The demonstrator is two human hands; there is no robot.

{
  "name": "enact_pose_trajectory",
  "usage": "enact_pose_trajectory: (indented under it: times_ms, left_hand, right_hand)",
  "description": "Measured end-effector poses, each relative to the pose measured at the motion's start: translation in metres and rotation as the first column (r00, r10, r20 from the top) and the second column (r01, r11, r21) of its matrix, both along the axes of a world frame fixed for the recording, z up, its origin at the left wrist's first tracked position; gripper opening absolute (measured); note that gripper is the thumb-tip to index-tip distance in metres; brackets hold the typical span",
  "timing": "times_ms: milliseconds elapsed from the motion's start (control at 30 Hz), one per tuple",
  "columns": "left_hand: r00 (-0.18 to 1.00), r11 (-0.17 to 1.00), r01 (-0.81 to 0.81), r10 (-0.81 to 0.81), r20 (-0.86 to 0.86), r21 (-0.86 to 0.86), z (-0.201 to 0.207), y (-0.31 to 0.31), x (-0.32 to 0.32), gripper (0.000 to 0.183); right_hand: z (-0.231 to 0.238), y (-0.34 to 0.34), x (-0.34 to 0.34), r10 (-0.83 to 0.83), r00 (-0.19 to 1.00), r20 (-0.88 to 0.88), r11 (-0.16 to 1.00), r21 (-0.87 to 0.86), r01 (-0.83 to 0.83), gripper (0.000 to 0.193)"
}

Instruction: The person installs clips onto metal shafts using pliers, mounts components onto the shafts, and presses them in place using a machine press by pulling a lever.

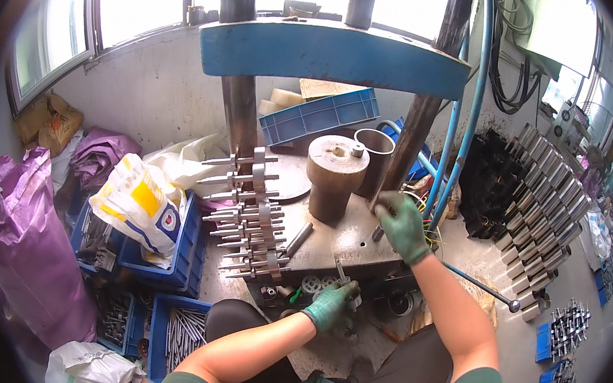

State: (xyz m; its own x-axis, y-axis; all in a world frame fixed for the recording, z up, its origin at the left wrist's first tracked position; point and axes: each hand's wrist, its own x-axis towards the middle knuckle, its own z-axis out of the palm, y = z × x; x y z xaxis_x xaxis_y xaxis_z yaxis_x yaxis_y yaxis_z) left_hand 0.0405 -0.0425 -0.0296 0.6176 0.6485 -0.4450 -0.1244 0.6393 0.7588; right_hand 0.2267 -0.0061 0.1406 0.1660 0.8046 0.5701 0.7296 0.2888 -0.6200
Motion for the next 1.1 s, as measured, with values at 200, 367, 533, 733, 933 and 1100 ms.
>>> enact_pose_trajectory:
  times_ms: [200,367,533,733,933,1100]
  left_hand:
    - [0.993,0.978,0.084,-0.066,0.095,-0.192,0.029,0.000,-0.030,0.024]
    - [0.952,0.991,0.132,-0.118,0.282,-0.033,0.021,0.001,-0.043,0.041]
    - [0.990,0.913,0.030,-0.083,0.112,0.407,0.085,0.004,-0.030,0.058]
    - [0.952,0.419,-0.304,0.108,0.285,0.856,0.165,0.094,0.011,0.052]
    - [0.907,0.338,-0.397,0.284,0.310,0.853,0.227,0.189,0.056,0.051]
    - [0.898,0.296,-0.401,0.314,0.308,0.867,0.220,0.244,0.069,0.056]
  right_hand:
    - [-0.082,-0.121,0.006,-0.110,0.964,-0.241,0.983,-0.167,0.070,0.022]
    - [-0.091,-0.140,0.009,-0.097,0.984,-0.149,0.976,-0.210,0.064,0.018]
    - [-0.090,-0.135,0.018,-0.002,1.000,0.006,0.938,-0.346,0.004,0.029]
    - [-0.091,-0.133,0.008,0.134,0.990,-0.044,0.922,-0.360,-0.141,0.028]
    - [-0.101,-0.120,0.012,0.227,0.965,-0.134,0.847,-0.461,-0.263,0.033]
    - [-0.105,-0.116,0.000,0.276,0.954,-0.121,0.805,-0.513,-0.298,0.041]
